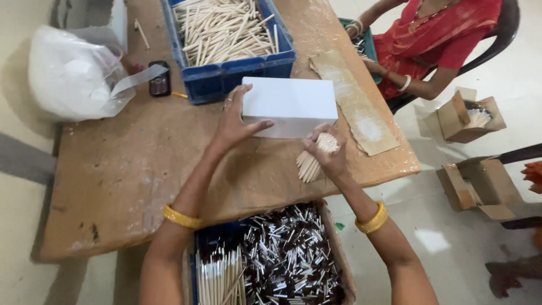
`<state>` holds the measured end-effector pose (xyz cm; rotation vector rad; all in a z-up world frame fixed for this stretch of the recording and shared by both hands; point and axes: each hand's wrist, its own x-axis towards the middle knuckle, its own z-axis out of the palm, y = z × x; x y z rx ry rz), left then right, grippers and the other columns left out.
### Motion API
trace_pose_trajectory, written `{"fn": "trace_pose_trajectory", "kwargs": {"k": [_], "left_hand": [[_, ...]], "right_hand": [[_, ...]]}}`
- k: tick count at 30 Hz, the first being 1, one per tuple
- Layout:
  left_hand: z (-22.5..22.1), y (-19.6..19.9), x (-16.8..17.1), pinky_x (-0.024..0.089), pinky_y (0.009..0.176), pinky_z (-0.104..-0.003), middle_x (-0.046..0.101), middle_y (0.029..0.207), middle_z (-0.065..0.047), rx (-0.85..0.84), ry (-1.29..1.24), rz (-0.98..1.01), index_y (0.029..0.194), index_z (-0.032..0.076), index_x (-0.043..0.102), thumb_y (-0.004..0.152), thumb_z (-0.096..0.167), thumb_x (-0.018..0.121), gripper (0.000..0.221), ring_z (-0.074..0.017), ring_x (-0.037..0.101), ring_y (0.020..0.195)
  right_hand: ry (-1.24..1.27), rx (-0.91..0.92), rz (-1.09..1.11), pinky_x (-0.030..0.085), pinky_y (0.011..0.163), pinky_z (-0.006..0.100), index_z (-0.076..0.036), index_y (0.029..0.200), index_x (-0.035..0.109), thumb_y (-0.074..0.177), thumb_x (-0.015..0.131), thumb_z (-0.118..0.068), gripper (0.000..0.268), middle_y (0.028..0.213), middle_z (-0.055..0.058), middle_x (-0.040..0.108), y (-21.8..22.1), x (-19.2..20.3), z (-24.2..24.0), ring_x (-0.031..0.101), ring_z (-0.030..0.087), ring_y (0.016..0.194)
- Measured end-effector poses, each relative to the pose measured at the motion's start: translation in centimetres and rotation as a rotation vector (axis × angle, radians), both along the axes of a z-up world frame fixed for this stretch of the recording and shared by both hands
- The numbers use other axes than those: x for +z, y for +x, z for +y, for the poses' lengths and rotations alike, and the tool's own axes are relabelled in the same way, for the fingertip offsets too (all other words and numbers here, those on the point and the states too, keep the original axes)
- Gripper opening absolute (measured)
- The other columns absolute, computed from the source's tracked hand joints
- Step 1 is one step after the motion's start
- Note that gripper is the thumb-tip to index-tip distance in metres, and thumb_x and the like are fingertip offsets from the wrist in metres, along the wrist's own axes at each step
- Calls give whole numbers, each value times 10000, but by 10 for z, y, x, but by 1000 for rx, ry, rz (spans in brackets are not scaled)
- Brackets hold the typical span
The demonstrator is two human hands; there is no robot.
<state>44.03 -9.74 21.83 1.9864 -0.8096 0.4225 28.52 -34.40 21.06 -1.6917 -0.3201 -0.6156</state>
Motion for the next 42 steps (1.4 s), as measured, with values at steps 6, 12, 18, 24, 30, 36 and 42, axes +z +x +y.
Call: {"fn": "trace_pose_trajectory", "kwargs": {"k": [6,12,18,24,30,36,42], "left_hand": [[4,56,2,286,1235,-474,317,1614,-262,-230,112,31,1516,57,433,603,552,969,1168,-433,316,1508],[0,9,17,307,1203,-509,318,1557,-268,-139,231,82,1500,71,434,530,601,965,1226,-447,336,1457],[15,-50,25,374,1152,-532,376,1489,-265,-72,178,163,1480,95,460,566,581,948,1144,-466,406,1393],[31,-41,21,458,1147,-483,444,1474,-225,-70,-22,89,1450,87,493,688,488,938,970,-396,516,1361],[40,-38,31,554,1048,-379,555,1379,-130,-264,-696,634,1466,64,441,839,449,827,831,-247,580,1281],[60,-40,19,580,984,-323,618,1287,-101,-346,-1139,731,1450,52,488,933,531,800,771,-172,653,1140],[70,-39,34,629,961,-396,657,1236,-70,-245,-1358,731,1360,55,572,915,547,798,701,-185,689,1127]], "right_hand": [[-96,-77,-6,499,647,209,-49,914,607,907,827,-112,228,799,14,634,-11,8,9,619,73,712],[37,-21,44,515,673,207,-51,938,585,890,823,-93,247,866,9,632,-10,7,12,611,62,761],[-25,7,90,550,692,221,-36,926,622,901,804,-47,184,844,33,669,-21,0,7,678,95,766],[-15,-112,-51,584,710,250,-35,945,593,922,761,-16,170,857,60,681,-29,14,-9,687,111,784],[116,-94,60,606,630,292,-21,935,609,915,699,35,107,839,108,679,-16,-7,-31,702,158,747],[339,43,-132,576,771,339,-22,1010,515,1023,660,53,164,811,111,606,-19,56,-45,606,171,717],[310,90,-233,605,775,385,-26,1079,490,1035,651,76,196,821,98,580,50,55,-56,613,177,692]]}}
